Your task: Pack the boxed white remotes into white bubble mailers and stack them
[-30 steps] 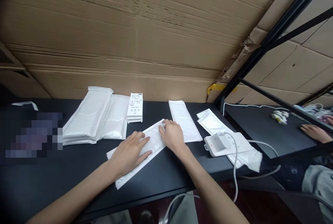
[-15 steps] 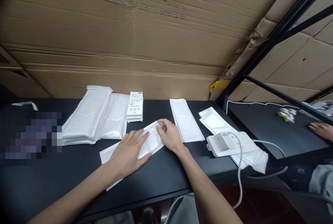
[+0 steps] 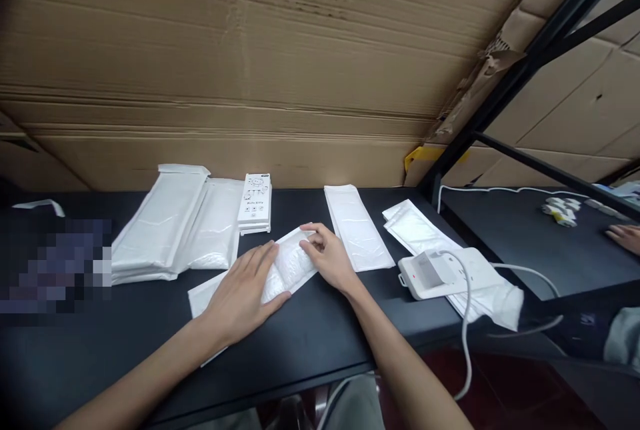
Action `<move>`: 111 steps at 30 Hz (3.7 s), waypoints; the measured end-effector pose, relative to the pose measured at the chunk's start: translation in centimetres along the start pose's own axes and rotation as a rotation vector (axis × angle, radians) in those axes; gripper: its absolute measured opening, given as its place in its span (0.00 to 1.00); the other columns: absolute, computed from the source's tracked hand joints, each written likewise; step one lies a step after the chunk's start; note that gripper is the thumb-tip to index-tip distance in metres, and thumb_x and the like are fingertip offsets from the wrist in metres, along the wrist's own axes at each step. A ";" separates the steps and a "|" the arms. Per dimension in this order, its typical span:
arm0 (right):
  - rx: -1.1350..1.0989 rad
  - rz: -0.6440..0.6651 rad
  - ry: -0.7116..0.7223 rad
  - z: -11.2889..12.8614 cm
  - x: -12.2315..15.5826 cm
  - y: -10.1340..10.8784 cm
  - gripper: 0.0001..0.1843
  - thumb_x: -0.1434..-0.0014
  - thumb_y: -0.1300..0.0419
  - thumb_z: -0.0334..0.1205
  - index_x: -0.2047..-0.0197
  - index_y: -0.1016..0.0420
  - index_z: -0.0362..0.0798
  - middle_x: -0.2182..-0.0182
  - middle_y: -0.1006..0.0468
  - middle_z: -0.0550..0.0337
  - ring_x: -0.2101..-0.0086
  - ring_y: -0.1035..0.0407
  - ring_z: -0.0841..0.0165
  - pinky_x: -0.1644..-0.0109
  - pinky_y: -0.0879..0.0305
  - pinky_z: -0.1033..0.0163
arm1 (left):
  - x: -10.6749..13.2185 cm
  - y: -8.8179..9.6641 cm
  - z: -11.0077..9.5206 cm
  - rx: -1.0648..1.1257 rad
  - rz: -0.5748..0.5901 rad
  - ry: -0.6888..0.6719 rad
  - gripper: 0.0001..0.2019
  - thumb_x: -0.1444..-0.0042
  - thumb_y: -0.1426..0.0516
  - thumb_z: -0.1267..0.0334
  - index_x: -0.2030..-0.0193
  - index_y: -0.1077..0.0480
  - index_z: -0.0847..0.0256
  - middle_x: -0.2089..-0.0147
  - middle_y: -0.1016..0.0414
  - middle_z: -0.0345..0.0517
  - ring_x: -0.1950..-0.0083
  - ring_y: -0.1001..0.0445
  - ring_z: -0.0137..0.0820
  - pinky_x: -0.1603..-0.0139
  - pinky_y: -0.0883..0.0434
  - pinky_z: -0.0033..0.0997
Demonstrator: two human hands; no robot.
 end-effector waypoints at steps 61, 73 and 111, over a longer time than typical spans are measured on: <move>0.926 0.276 0.481 7.5 -8.5 -4.4 0.46 0.56 0.28 0.51 0.38 0.35 0.39 0.52 0.28 0.43 0.49 0.37 0.50 0.42 0.40 0.47 | 0.2 2.1 -0.3 -0.181 -0.031 -0.028 0.30 0.35 0.50 0.50 0.33 0.42 0.67 0.47 0.29 0.57 0.48 0.31 0.46 0.48 0.36 0.47; 1.170 0.013 0.094 2.8 1.0 6.8 0.43 0.52 0.33 0.60 0.39 0.35 0.45 0.51 0.28 0.45 0.49 0.37 0.49 0.44 0.40 0.49 | 0.1 2.2 -0.2 -0.162 -0.033 -0.026 0.27 0.35 0.51 0.51 0.34 0.41 0.66 0.46 0.29 0.57 0.48 0.31 0.46 0.50 0.35 0.46; 1.031 -0.457 -0.106 0.9 1.3 7.9 0.33 0.46 0.40 0.53 0.43 0.38 0.41 0.55 0.27 0.43 0.55 0.30 0.54 0.52 0.36 0.55 | 0.1 1.9 0.3 -0.146 -0.036 -0.018 0.29 0.37 0.50 0.49 0.33 0.42 0.64 0.43 0.30 0.56 0.46 0.33 0.46 0.49 0.36 0.46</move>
Point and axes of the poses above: each hand's wrist, its own x-axis away from the middle knuckle, its own y-axis out of the back of the hand, z = x × y, the point moved 2 cm from there along -x, towards the middle knuckle
